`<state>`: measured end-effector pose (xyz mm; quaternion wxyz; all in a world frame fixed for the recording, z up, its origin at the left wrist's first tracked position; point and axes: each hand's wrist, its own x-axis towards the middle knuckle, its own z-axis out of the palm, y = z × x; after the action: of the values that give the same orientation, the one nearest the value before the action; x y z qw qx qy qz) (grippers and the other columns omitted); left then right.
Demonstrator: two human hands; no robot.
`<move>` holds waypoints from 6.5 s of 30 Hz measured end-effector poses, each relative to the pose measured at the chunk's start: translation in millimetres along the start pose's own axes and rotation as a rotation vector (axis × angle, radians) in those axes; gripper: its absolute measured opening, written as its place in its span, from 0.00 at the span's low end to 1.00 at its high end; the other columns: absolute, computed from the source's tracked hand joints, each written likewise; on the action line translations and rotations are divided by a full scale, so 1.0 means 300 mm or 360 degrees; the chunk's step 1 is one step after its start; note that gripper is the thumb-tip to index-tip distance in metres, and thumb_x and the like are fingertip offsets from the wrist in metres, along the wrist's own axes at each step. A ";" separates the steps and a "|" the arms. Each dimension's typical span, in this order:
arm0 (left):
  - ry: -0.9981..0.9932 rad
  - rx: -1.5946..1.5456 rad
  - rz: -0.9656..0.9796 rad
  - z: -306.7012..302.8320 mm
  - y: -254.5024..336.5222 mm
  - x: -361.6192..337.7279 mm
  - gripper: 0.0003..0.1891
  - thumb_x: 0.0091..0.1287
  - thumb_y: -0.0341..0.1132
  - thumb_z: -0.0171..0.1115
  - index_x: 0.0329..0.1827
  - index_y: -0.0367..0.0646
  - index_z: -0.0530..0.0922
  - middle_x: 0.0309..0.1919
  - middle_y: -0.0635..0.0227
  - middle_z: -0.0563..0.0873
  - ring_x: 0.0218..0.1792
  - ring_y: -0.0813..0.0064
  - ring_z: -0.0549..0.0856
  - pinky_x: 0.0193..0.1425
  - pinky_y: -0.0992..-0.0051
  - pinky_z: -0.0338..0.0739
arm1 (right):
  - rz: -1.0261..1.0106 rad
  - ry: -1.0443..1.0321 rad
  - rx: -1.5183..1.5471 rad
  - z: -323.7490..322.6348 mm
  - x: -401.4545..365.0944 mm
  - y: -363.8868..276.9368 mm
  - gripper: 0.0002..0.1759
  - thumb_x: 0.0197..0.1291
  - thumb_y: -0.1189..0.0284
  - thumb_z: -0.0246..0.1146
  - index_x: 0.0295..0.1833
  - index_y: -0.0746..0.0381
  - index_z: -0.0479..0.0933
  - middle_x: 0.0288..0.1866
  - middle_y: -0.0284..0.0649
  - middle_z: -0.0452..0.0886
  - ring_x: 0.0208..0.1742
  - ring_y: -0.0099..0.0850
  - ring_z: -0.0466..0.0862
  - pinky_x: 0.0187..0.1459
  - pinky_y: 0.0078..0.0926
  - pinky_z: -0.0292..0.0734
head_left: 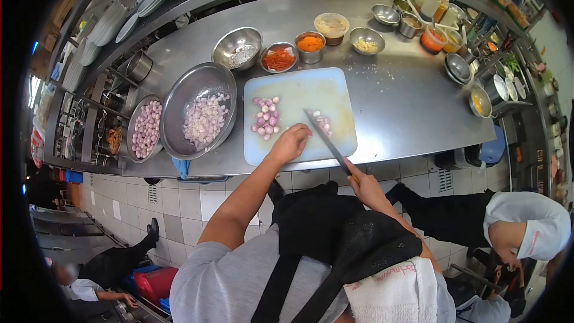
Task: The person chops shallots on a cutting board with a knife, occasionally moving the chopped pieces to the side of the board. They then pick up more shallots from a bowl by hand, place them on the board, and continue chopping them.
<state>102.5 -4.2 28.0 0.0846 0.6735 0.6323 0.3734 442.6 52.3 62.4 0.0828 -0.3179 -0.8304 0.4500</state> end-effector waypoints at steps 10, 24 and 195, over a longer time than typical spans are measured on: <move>0.0043 -0.0034 -0.0267 -0.003 0.037 0.020 0.07 0.68 0.26 0.75 0.47 0.38 0.90 0.46 0.59 0.91 0.46 0.56 0.92 0.52 0.61 0.89 | 0.0145 -0.0014 -0.0558 0.004 -0.049 -0.056 0.38 0.83 0.65 0.60 0.92 0.34 0.58 0.38 0.61 0.89 0.41 0.64 0.90 0.48 0.63 0.84; -0.0069 -0.0032 -0.0069 0.015 -0.035 0.000 0.05 0.68 0.24 0.71 0.44 0.38 0.91 0.51 0.60 0.92 0.53 0.55 0.91 0.60 0.59 0.88 | 0.0188 -0.0084 -0.0546 0.035 -0.061 -0.083 0.39 0.83 0.65 0.59 0.93 0.33 0.56 0.38 0.60 0.89 0.42 0.63 0.90 0.47 0.63 0.84; 0.0003 0.0046 0.0073 -0.001 -0.013 0.012 0.04 0.72 0.27 0.73 0.47 0.39 0.91 0.51 0.62 0.92 0.54 0.56 0.90 0.58 0.60 0.88 | 0.0179 -0.0009 -0.0160 -0.035 -0.075 -0.083 0.36 0.82 0.66 0.60 0.91 0.36 0.62 0.36 0.60 0.89 0.41 0.66 0.88 0.48 0.65 0.82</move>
<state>98.9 -0.1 27.2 0.0657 0.6887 0.6220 0.3668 453.6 36.3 91.7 0.0389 -0.3665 -0.8329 0.4127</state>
